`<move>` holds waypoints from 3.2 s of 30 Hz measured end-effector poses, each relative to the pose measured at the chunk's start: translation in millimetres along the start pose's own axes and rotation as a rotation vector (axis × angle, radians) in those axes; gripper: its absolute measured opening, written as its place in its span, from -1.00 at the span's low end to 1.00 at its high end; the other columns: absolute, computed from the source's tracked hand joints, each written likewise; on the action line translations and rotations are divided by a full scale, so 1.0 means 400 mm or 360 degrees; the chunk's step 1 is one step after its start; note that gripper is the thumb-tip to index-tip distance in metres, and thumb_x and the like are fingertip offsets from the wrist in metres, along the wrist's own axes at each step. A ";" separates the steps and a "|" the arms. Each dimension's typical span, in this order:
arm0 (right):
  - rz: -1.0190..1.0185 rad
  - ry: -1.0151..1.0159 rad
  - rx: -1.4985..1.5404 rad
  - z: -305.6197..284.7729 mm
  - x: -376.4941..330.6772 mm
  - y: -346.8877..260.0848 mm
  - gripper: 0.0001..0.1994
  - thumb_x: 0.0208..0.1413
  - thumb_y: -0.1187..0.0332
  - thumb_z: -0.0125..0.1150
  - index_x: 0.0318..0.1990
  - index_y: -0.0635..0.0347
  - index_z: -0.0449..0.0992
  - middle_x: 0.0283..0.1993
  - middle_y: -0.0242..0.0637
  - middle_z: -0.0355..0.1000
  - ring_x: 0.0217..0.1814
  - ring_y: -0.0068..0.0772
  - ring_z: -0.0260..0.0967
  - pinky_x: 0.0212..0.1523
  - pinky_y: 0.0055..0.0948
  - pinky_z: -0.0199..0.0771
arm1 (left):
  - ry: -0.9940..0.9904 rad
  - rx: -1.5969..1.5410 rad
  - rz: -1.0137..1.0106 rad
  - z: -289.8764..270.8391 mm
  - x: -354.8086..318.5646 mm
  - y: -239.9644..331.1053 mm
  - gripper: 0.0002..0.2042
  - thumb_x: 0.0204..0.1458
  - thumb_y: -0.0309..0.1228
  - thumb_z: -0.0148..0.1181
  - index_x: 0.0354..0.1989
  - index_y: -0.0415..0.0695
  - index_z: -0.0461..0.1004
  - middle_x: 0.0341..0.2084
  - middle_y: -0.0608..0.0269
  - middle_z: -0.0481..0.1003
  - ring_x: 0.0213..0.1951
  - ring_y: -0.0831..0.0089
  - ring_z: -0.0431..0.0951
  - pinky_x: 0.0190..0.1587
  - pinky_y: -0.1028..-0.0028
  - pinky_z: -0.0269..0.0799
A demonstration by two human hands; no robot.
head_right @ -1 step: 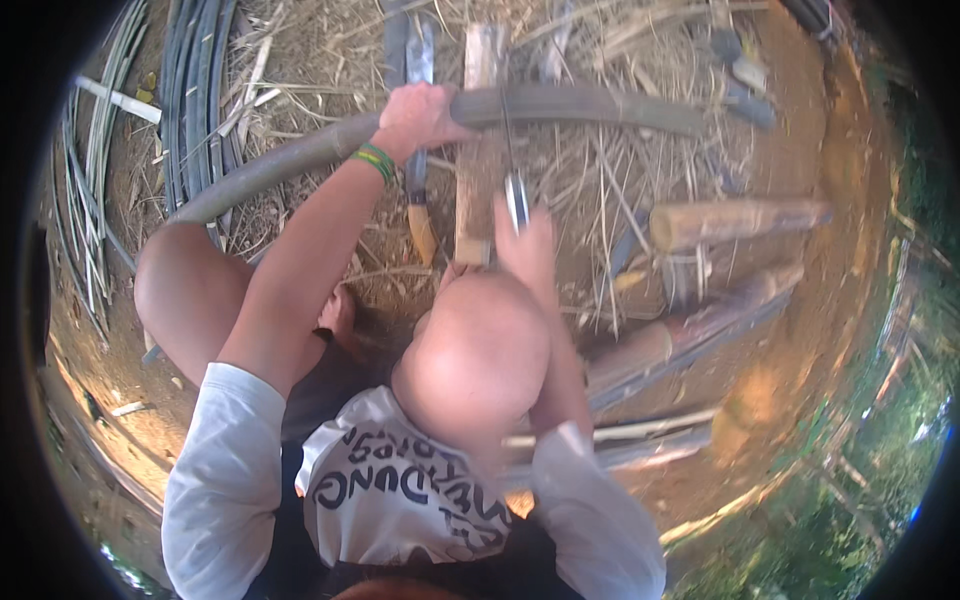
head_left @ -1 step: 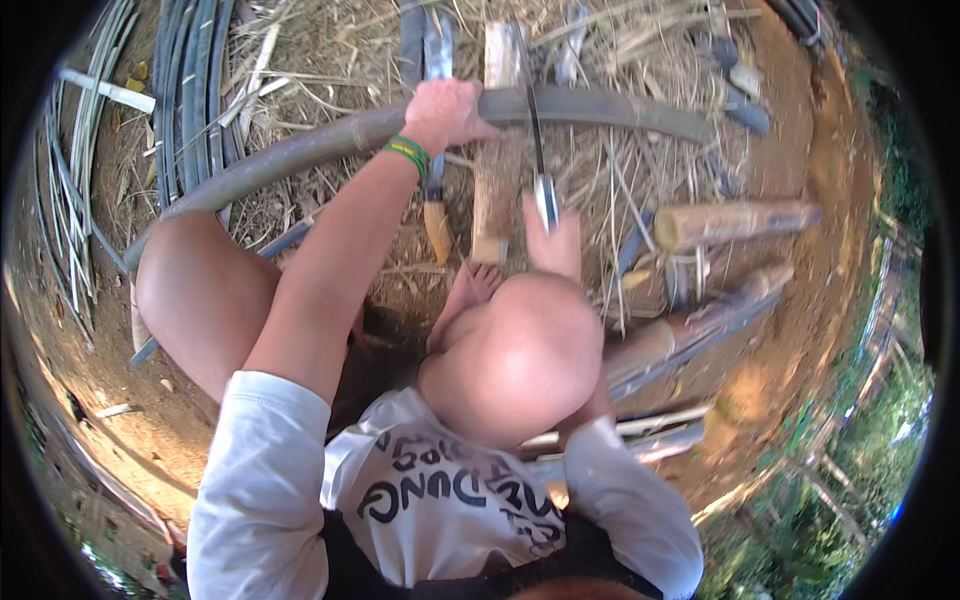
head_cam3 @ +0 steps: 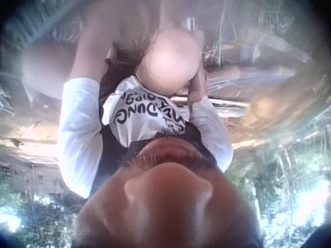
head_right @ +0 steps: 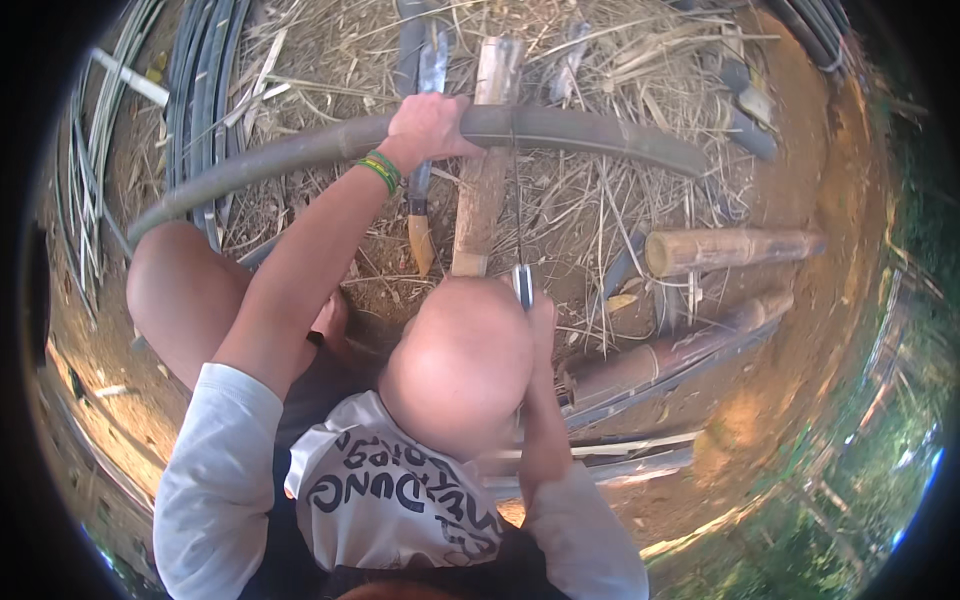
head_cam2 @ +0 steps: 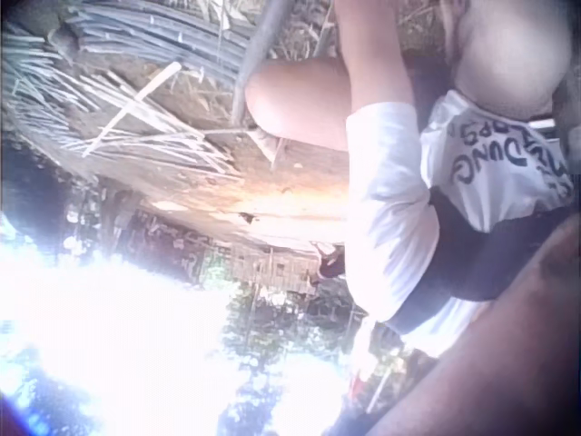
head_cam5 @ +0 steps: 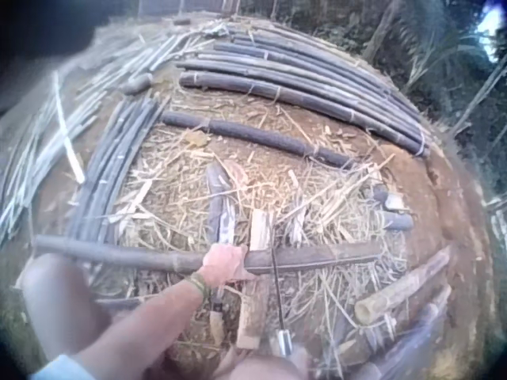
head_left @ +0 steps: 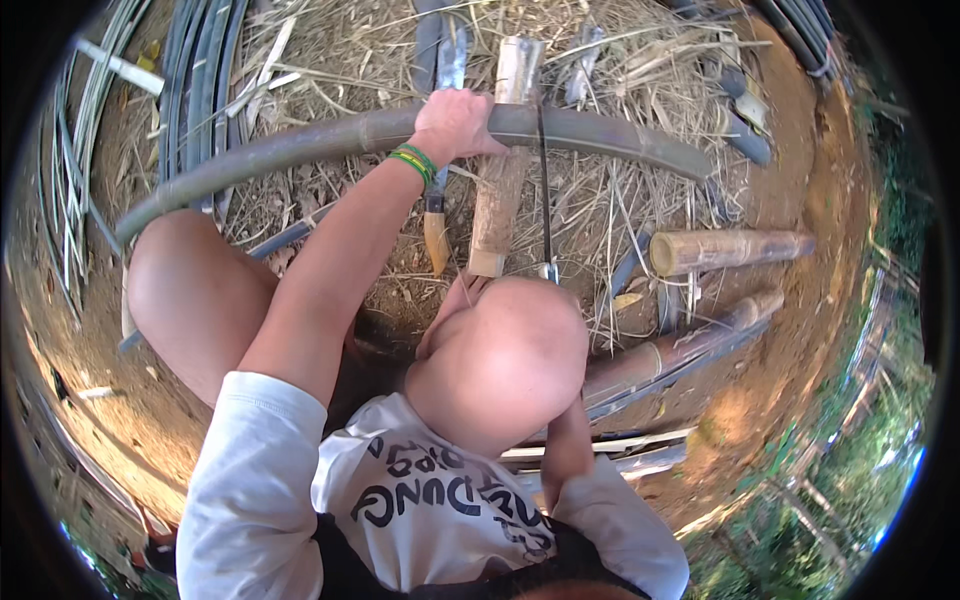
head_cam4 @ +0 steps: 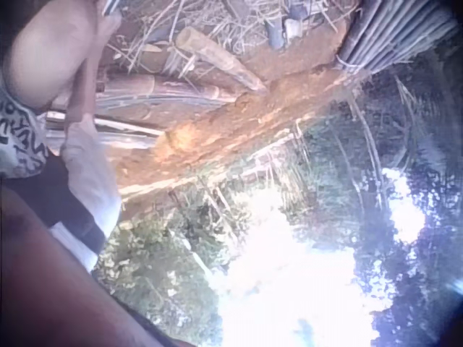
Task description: The person saws through a bamboo pole, strikes a hollow bamboo section with a wooden tool, and uses a large knife to split and trim sections of bamboo.
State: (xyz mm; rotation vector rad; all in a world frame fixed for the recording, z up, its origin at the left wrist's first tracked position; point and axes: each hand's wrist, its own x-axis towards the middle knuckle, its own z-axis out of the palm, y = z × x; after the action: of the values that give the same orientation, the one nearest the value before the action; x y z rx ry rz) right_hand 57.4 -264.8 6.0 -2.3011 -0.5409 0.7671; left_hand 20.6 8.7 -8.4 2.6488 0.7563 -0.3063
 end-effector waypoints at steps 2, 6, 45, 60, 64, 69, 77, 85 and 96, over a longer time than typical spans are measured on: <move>-0.0086 0.0050 0.0035 0.010 0.014 0.058 -0.54 0.25 0.09 0.20 -0.38 0.45 0.61 -0.47 0.26 0.49 -0.30 0.32 0.55 -0.29 0.02 0.50 | 0.0064 -0.0027 -0.0032 0.001 0.000 0.005 -0.22 -0.24 0.36 0.38 -0.09 -0.15 0.61 -0.22 -0.01 0.65 -0.13 0.11 0.69 -0.01 0.21 0.60; -0.0158 0.0170 -0.0131 0.046 0.215 -0.137 -0.47 0.19 0.01 0.22 -0.43 0.49 0.60 -0.50 0.28 0.48 -0.30 0.35 0.54 -0.29 0.04 0.49 | 0.0105 -0.0073 -0.0035 0.005 0.011 -0.008 -0.25 -0.23 0.34 0.38 -0.11 -0.14 0.62 -0.26 0.01 0.66 -0.13 0.12 0.70 -0.03 0.20 0.61; 0.0053 0.0097 -0.0029 0.016 0.048 -0.019 -0.50 0.17 0.06 0.31 -0.39 0.51 0.60 -0.53 0.25 0.47 -0.34 0.30 0.56 -0.31 0.03 0.46 | -0.0055 -0.0027 0.0042 -0.034 0.056 -0.006 -0.16 -0.27 0.39 0.36 -0.12 -0.24 0.64 -0.23 -0.04 0.66 -0.11 0.08 0.69 0.00 0.21 0.61; 0.0289 -0.0005 0.0104 0.005 -0.001 -0.032 -0.52 0.20 0.07 0.31 -0.48 0.44 0.53 -0.65 -0.05 0.38 -0.58 -0.31 0.30 -0.46 -0.13 0.30 | 0.0064 -0.0015 0.0049 -0.036 0.015 -0.021 -0.35 -0.29 0.22 0.42 -0.18 -0.10 0.61 -0.32 0.05 0.67 -0.20 0.13 0.71 -0.09 0.21 0.62; 0.0380 0.0000 0.0335 0.014 -0.028 -0.017 -0.52 0.24 0.09 0.29 -0.47 0.44 0.51 -0.65 -0.15 0.34 -0.55 -0.43 0.21 -0.46 -0.20 0.27 | 0.0326 -0.0074 0.0014 0.010 -0.029 0.022 -0.33 -0.24 0.15 0.49 -0.12 -0.16 0.52 -0.23 0.04 0.62 -0.17 0.10 0.69 -0.10 0.19 0.62; 0.0213 0.0149 0.0345 -0.063 -0.102 -0.055 -0.52 0.32 0.04 0.18 -0.38 0.40 0.51 -0.63 -0.25 0.31 -0.55 -0.49 0.21 -0.50 -0.26 0.23 | 0.0558 -0.0063 -0.0018 0.067 -0.038 0.021 -0.28 -0.28 0.17 0.52 -0.11 -0.14 0.43 -0.21 0.07 0.60 -0.19 0.06 0.67 -0.09 0.13 0.58; 0.0113 0.0188 0.0413 -0.034 -0.097 0.038 -0.45 0.34 -0.17 0.06 -0.41 0.19 0.46 -0.67 -0.49 0.20 -0.67 -0.63 0.06 -0.62 -0.44 -0.05 | 0.0530 -0.0023 -0.0092 0.047 -0.030 0.026 -0.27 -0.29 0.15 0.54 -0.07 -0.13 0.43 -0.17 0.06 0.58 -0.07 0.10 0.64 0.02 0.13 0.52; 0.0154 0.0066 0.0318 -0.026 -0.066 0.075 -0.44 0.34 -0.15 0.05 -0.41 0.23 0.50 -0.67 -0.43 0.25 -0.64 -0.59 0.14 -0.59 -0.39 0.05 | 0.0365 -0.0059 -0.0147 0.038 -0.038 0.028 -0.30 -0.27 0.16 0.52 -0.08 -0.10 0.44 -0.22 0.04 0.63 -0.16 0.08 0.68 -0.08 0.17 0.60; 0.0201 0.0164 0.0062 -0.038 -0.142 0.061 -0.35 0.34 -0.17 0.03 -0.42 0.38 0.53 -0.61 -0.06 0.38 -0.56 -0.14 0.33 -0.42 -0.10 0.31 | 0.0211 -0.0122 -0.0109 0.002 -0.036 0.030 -0.42 -0.22 0.00 0.49 -0.11 -0.13 0.50 -0.22 0.05 0.64 -0.15 0.08 0.69 -0.09 0.18 0.63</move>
State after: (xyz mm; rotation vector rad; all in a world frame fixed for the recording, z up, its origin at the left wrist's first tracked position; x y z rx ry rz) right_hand 29.2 -319.9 20.3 -2.3408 -0.3340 0.7072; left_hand 14.9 -7.7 -1.6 2.5947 0.8835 -0.1178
